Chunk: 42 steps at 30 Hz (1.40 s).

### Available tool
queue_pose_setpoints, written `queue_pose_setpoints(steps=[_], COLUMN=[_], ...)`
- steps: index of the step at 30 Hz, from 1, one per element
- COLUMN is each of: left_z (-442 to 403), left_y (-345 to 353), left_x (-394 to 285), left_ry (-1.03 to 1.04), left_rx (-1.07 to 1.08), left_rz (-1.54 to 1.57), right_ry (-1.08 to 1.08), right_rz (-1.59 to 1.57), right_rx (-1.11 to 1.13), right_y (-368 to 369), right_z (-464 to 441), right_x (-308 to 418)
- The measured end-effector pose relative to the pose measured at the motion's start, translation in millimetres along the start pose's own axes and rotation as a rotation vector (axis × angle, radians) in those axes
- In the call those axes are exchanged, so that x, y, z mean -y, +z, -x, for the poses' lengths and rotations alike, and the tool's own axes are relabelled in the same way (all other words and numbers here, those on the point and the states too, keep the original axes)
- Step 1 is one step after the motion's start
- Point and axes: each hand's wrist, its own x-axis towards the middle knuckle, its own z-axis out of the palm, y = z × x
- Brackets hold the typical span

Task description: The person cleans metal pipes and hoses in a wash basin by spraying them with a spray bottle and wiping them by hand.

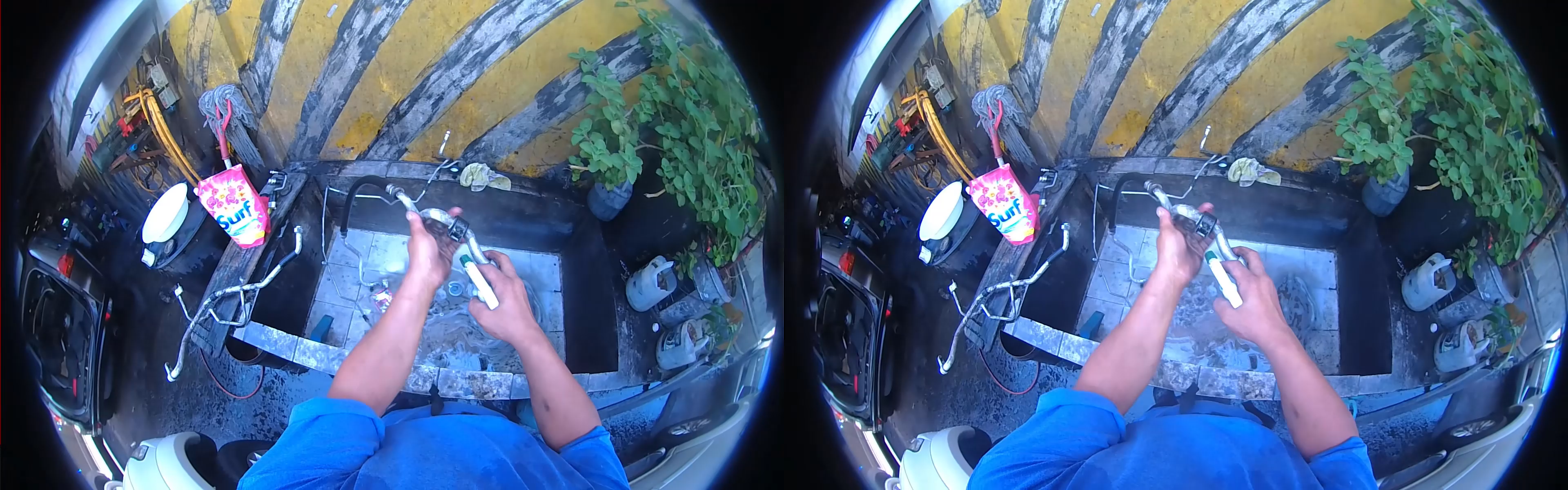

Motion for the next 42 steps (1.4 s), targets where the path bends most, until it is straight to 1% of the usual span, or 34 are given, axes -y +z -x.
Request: queue_pose_setpoints(steps=[1, 2, 3, 4, 5, 7, 10, 11, 13, 14, 17, 18, 19, 21, 24, 27, 28, 30, 31, 34, 37, 38, 41, 42], left_z=[30, 32, 36, 24, 7, -8, -10, -4, 34, 37, 11, 15, 11, 4, -12, -12, -16, -14, -11, -18, -22, -24, -21, -19], left_y=[20, 22, 19, 14, 6, -1, -5, -8, 17, 11, 4, 20, 26, 31, 22, 26, 23, 28, 32, 26, 25, 28, 40, 47], left_x=[4, 7, 9, 1, -7, -14, -14, -11, -22, -16, -14, -21, -21, -13, -3, 12, 17, 28, 32, 43, 42, 42, 36, 34], left_ry=[0.045, 0.040, 0.031, -0.009, -0.018, -0.078, -0.091, -0.136, -0.228, -0.206, -0.073, -0.019, 0.015, 0.037, -0.019, -0.107, -0.131, -0.231, -0.281, -0.193, -0.148, -0.170, -0.172, -0.135], left_rx=[0.085, 0.067, 0.041, 0.024, -0.026, -0.084, 0.012, 0.100, 0.282, 0.248, 0.240, 0.167, 0.180, 0.076, 0.010, -0.092, -0.087, -0.090, -0.094, 0.136, 0.258, 0.164, 0.021, -0.052], left_rz=[-0.072, -0.104, -0.133, -0.063, -0.145, 0.043, 0.257, 0.183, 0.026, -0.072, -0.070, -0.074, -0.090, -0.220, -0.415, -0.482, -0.501, -0.427, -0.390, -0.141, -0.013, -0.041, -0.335, -0.411], right_ry=[0.015, -0.075, -0.065, -0.059, -0.065, -0.113, -0.117, -0.105, -0.098, -0.086, -0.165, -0.151, -0.187, -0.254, 0.116, 0.111, 0.136, 0.186, 0.174, 0.141, 0.117, 0.111, 0.098, 0.094], right_rz=[0.006, 0.061, 0.045, 0.031, 0.020, 0.050, 0.017, -0.006, -0.003, -0.005, -0.078, -0.174, -0.186, -0.217, -0.177, 0.085, 0.089, 0.101, 0.096, 0.064, 0.036, 0.045, 0.085, 0.101], right_rx=[0.018, -0.010, 0.026, 0.067, 0.107, 0.123, 0.141, 0.149, 0.134, 0.127, 0.058, 0.077, 0.035, -0.055, 0.105, 0.111, 0.109, 0.108, 0.090, 0.038, 0.003, -0.005, 0.014, 0.028], right_y=[3, 10, 12, 14, 16, 21, 22, 20, 15, 15, 15, 4, 1, -2, -26, -30, -33, -39, -42, -52, -59, -59, -61, -61], right_z=[-3, -5, -4, -3, -7, -7, -10, -11, -23, -24, -19, -14, -13, -8, 4, 8, 10, 13, 15, 18, 18, 18, 21, 22], right_x=[4, 0, 1, 2, 5, 9, 19, 21, 18, 15, 3, 6, 4, -1, 1, -21, -24, -29, -30, -28, -26, -26, -19, -15])
